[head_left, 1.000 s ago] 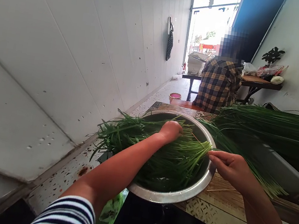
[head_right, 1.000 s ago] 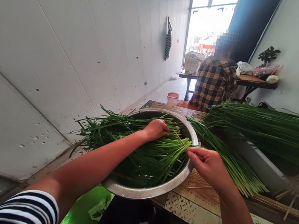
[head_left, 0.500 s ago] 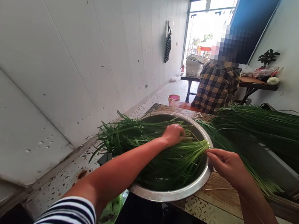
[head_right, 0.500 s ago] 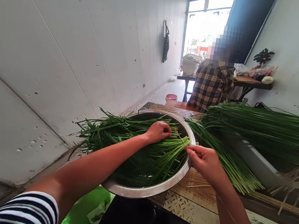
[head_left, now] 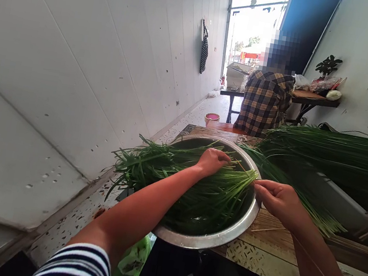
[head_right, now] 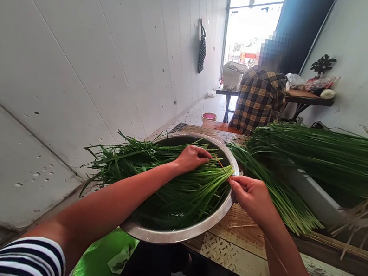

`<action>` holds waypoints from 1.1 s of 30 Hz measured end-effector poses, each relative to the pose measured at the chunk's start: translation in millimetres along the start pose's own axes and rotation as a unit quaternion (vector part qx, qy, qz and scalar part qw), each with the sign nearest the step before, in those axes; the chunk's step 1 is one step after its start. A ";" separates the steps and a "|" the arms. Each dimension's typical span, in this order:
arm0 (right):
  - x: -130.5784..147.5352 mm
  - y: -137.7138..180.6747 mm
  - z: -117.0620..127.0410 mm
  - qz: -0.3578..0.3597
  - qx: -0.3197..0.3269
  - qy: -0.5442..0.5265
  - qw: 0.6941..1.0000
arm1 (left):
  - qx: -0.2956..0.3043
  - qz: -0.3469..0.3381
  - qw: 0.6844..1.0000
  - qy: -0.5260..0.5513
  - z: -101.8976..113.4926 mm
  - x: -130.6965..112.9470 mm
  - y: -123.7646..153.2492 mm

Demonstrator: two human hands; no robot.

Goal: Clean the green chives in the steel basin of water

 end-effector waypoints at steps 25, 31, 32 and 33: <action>-3.0 -0.4 -2.4 -0.005 0.011 0.002 1.000 | -0.001 0.014 0.981 -0.194 8.0 -2.4 0.1; -0.3 0.0 0.5 0.001 0.000 0.017 1.000 | -0.009 0.015 0.994 -0.105 10.2 8.8 -5.1; 0.8 0.2 0.9 0.004 -0.002 0.018 1.000 | -0.008 0.012 0.995 -0.097 10.1 9.4 -5.3; 2.2 0.4 1.3 0.007 -0.004 0.018 1.000 | -0.009 0.004 0.996 -0.091 10.0 8.9 -5.5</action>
Point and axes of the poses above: each hand's wrist, its own y-axis away from the middle knuckle, its own z-axis out of the back of the hand, x = y × z, the point moved 9 cm from there along -y, towards the middle knuckle, and after that the axes turned 4 degrees about z, right-handed, at the moved point
